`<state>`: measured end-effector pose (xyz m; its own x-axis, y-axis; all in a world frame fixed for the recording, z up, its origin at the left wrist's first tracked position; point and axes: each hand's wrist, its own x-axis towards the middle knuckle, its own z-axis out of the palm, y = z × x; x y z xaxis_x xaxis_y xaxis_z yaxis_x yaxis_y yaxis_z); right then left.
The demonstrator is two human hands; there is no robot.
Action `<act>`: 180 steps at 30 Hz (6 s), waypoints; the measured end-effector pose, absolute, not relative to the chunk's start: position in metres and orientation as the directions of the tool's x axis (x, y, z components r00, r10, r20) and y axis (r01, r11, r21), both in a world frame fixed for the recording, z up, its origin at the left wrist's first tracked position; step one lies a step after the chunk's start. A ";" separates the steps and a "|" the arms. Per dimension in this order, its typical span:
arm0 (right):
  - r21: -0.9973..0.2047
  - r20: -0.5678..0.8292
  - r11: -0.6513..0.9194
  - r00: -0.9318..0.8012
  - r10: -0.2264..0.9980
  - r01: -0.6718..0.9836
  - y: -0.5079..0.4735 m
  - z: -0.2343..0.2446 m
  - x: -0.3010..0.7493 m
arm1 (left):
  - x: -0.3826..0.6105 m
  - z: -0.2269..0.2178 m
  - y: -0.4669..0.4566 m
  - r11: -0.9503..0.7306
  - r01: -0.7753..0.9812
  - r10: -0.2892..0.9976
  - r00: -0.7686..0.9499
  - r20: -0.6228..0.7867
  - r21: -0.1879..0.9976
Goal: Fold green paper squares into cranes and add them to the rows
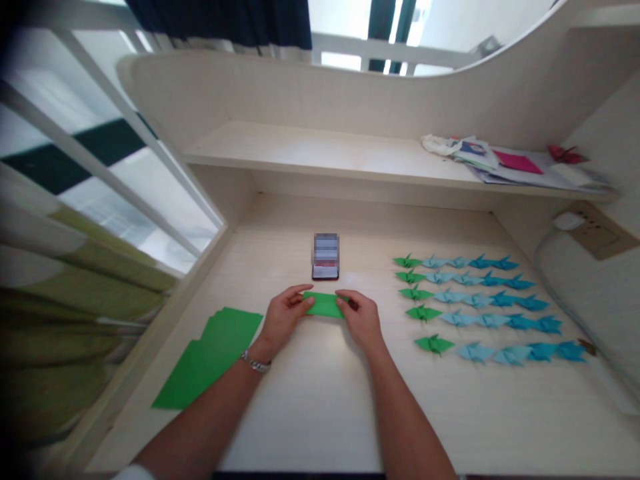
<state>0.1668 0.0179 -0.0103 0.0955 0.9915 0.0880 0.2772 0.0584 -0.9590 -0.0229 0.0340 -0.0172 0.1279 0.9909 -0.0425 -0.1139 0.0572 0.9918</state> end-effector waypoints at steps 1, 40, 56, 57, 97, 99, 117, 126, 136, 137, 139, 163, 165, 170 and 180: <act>-0.959 0.085 0.056 0.095 0.992 0.276 0.018 -0.010 0.167 | -0.023 -0.017 0.034 0.060 -0.116 0.991 0.127 -0.045 0.991; -0.968 0.051 0.036 0.054 0.997 0.249 0.017 -0.013 0.168 | -0.025 -0.016 0.034 0.041 0.000 0.995 0.091 -0.040 0.999; -0.958 0.043 0.047 -0.023 0.999 0.284 0.017 -0.012 0.170 | -0.035 -0.015 0.035 -0.032 0.130 0.979 0.202 0.005 0.991; -0.956 0.036 0.041 -0.022 0.999 0.289 0.017 -0.010 0.170 | -0.035 -0.014 0.035 -0.038 0.143 0.978 0.207 0.007 0.989; -0.974 0.013 -0.012 0.109 0.994 0.225 0.013 0.001 0.150 | -0.013 -0.001 0.028 0.073 0.099 0.954 0.282 -0.099 0.992; -0.971 0.015 -0.010 0.102 0.995 0.238 0.013 0.000 0.150 | -0.013 -0.001 0.028 0.072 0.101 0.953 0.286 -0.098 0.992; -0.992 -0.055 -0.066 0.103 0.993 0.108 0.016 -0.010 0.149 | -0.011 -0.004 0.028 0.100 0.093 0.976 0.183 -0.115 0.991; -0.994 -0.082 -0.091 0.138 0.987 0.062 0.014 -0.005 0.147 | -0.012 -0.005 0.028 0.126 0.060 0.967 0.214 -0.136 0.990; -0.949 -0.229 -0.180 0.173 0.958 -0.259 0.012 0.002 0.140 | -0.010 -0.004 0.026 0.093 0.092 0.985 0.137 -0.105 0.991; -0.941 -0.249 -0.200 0.157 0.956 -0.274 0.013 0.001 0.140 | -0.011 -0.004 0.026 0.087 0.094 0.987 0.127 -0.099 0.992; -0.933 -0.280 -0.241 0.120 0.952 -0.267 0.014 -0.003 0.139 | -0.011 -0.004 0.026 0.082 0.097 0.990 0.110 -0.093 0.992; -0.966 -0.211 -0.177 0.175 0.962 -0.189 0.020 -0.010 0.151 | -0.012 -0.003 0.026 0.257 -0.035 0.936 0.257 -0.240 0.966; -0.966 -0.204 -0.170 0.171 0.964 -0.193 0.020 -0.012 0.152 | -0.011 -0.003 0.025 0.261 -0.023 0.936 0.251 -0.247 0.965; -0.966 -0.201 -0.163 0.190 0.961 -0.199 0.020 -0.015 0.152 | -0.010 -0.002 0.025 0.280 -0.019 0.931 0.248 -0.267 0.960; -0.973 -0.194 -0.155 0.244 0.950 -0.171 0.020 -0.015 0.151 | -0.010 -0.008 0.026 0.275 0.026 0.921 0.281 -0.271 0.961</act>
